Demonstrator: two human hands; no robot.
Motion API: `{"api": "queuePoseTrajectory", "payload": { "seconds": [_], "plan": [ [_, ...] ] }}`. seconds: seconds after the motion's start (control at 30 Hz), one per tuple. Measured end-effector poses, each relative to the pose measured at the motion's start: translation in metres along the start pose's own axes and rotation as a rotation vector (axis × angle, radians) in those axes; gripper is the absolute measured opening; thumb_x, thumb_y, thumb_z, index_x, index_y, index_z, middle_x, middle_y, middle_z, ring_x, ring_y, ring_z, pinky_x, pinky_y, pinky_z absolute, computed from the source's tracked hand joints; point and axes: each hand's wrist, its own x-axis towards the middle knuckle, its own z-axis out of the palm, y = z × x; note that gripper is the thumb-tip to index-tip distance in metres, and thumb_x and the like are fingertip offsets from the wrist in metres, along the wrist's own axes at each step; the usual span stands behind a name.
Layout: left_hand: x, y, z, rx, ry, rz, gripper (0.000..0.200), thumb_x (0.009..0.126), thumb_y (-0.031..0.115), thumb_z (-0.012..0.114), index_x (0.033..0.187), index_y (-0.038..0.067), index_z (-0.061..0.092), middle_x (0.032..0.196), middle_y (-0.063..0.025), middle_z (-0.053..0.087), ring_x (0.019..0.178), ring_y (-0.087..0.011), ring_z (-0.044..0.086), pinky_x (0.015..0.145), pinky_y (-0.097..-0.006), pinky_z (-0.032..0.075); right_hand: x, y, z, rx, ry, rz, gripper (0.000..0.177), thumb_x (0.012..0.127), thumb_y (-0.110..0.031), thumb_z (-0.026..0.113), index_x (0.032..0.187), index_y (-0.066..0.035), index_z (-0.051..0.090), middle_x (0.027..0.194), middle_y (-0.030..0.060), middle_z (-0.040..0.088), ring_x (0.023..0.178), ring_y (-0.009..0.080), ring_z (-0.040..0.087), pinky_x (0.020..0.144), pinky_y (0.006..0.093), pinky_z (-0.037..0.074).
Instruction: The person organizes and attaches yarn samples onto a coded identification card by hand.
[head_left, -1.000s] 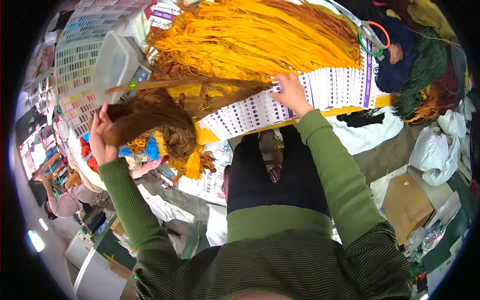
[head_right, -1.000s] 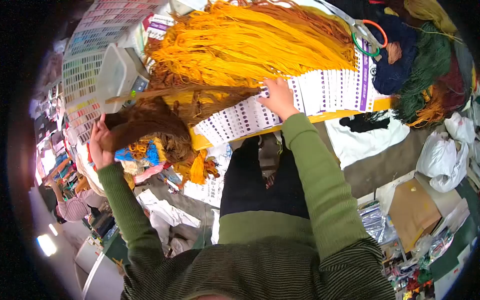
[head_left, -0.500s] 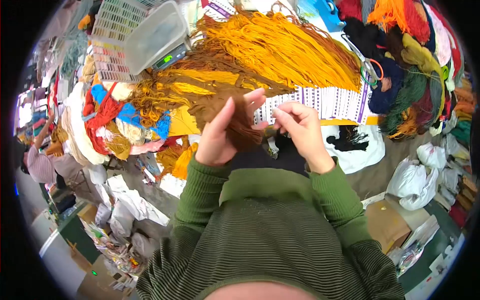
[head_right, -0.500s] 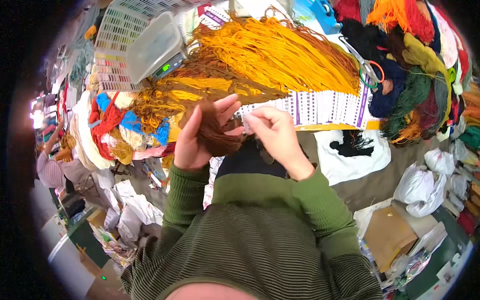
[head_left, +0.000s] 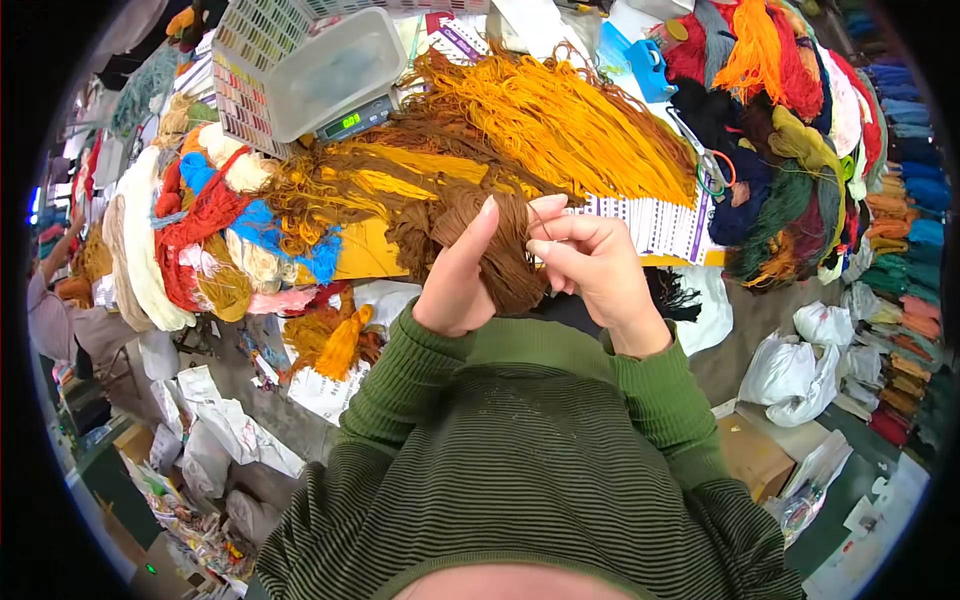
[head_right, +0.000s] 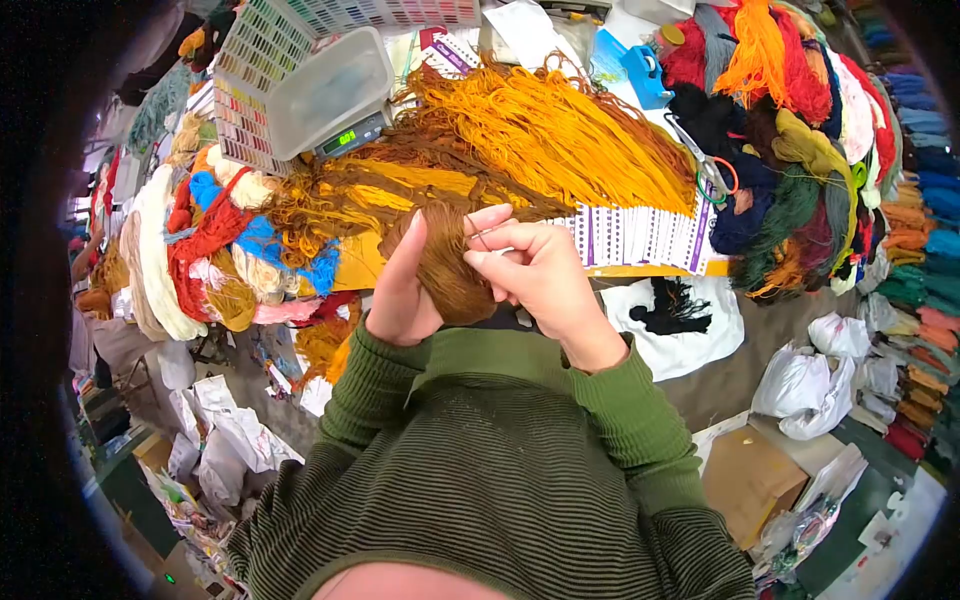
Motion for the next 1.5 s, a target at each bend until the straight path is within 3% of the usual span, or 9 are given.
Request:
{"api": "queuePoseTrajectory", "payload": {
  "seconds": [0.2,0.3,0.47,0.67,0.87,1.2,1.33,1.43,1.5],
  "plan": [
    [-0.012,0.010,-0.002,-0.096,0.069,0.029,0.045,0.088,0.032,0.033,0.110,-0.006,0.043,0.100,-0.0116,0.052,0.085,-0.0185,0.053,0.075,-0.0295,0.042,-0.003,0.000,0.007,0.286,-0.004,-0.026,0.007,0.073,-0.001,0.055,0.076,0.004,0.058,0.080,0.0056,0.059,0.045,0.0021,0.040,0.040,0.0158,0.031],
    [-0.013,0.000,-0.005,0.248,0.199,0.152,0.031,0.085,0.019,0.041,0.104,-0.005,0.048,0.098,-0.0100,0.054,0.088,-0.0170,0.052,0.076,-0.0284,0.042,-0.005,0.000,0.011,0.342,-0.046,-0.026,0.006,0.073,0.001,0.054,0.075,0.005,0.058,0.091,0.0091,0.058,0.047,0.0026,0.040,0.041,0.0160,0.031],
    [-0.022,0.012,-0.003,0.092,0.102,0.062,0.030,0.086,0.015,0.037,0.105,-0.006,0.046,0.110,-0.0129,0.047,0.102,-0.0188,0.046,0.088,-0.0309,0.036,-0.006,-0.003,0.016,0.366,-0.070,0.005,0.005,0.074,0.000,0.053,0.074,0.004,0.057,0.087,0.0086,0.058,0.049,0.0030,0.040,0.042,0.0162,0.030],
    [-0.026,0.011,-0.019,-0.019,0.011,0.085,0.029,0.086,0.016,0.037,0.103,-0.005,0.048,0.095,-0.0083,0.053,0.089,-0.0141,0.050,0.081,-0.0274,0.038,-0.002,0.000,0.023,0.357,-0.130,0.026,0.005,0.076,-0.003,0.052,0.074,0.001,0.055,0.075,0.0073,0.058,0.047,0.0049,0.041,0.042,0.0165,0.033],
    [-0.027,0.012,-0.013,-0.054,0.183,0.088,0.020,0.084,0.013,0.044,0.092,-0.003,0.054,0.080,-0.0046,0.056,0.074,-0.0125,0.053,0.068,-0.0234,0.042,0.001,-0.003,0.024,0.300,-0.138,0.134,0.004,0.076,-0.004,0.053,0.075,0.000,0.055,0.070,0.0053,0.057,0.047,0.0045,0.043,0.043,0.0158,0.035],
    [-0.024,0.009,-0.016,-0.018,0.205,0.053,0.027,0.086,0.019,0.040,0.097,-0.003,0.051,0.096,-0.0102,0.053,0.087,-0.0160,0.051,0.078,-0.0280,0.040,0.000,0.001,0.021,0.093,-0.223,0.045,0.008,0.074,-0.006,0.057,0.075,0.001,0.059,0.066,-0.0003,0.054,0.049,0.0013,0.040,0.042,0.0149,0.030],
    [-0.020,0.009,-0.013,-0.172,0.108,0.050,0.034,0.088,0.026,0.035,0.098,-0.003,0.050,0.099,-0.0098,0.053,0.090,-0.0168,0.051,0.078,-0.0301,0.041,0.001,0.001,0.008,0.423,-0.153,0.194,0.019,0.082,-0.016,0.049,0.085,0.001,0.058,0.048,-0.0085,0.037,0.040,-0.0005,0.028,0.041,0.0155,0.028],
    [-0.018,0.010,-0.009,-0.190,0.111,0.037,0.042,0.089,0.032,0.029,0.103,-0.003,0.047,0.100,-0.0097,0.053,0.091,-0.0174,0.051,0.078,-0.0322,0.042,-0.002,0.002,0.010,0.298,-0.051,0.163,0.021,0.083,-0.017,0.047,0.089,0.000,0.057,0.045,-0.0107,0.028,0.038,-0.0006,0.023,0.040,0.0154,0.028],
    [-0.016,0.011,-0.005,-0.164,0.137,0.025,0.043,0.089,0.032,0.029,0.103,-0.004,0.047,0.100,-0.0102,0.052,0.091,-0.0174,0.051,0.079,-0.0320,0.042,-0.003,-0.005,0.014,0.157,-0.034,0.209,0.017,0.080,-0.013,0.052,0.089,0.001,0.057,0.053,-0.0082,0.042,0.041,-0.0015,0.030,0.043,0.0146,0.031]
  ]
}}
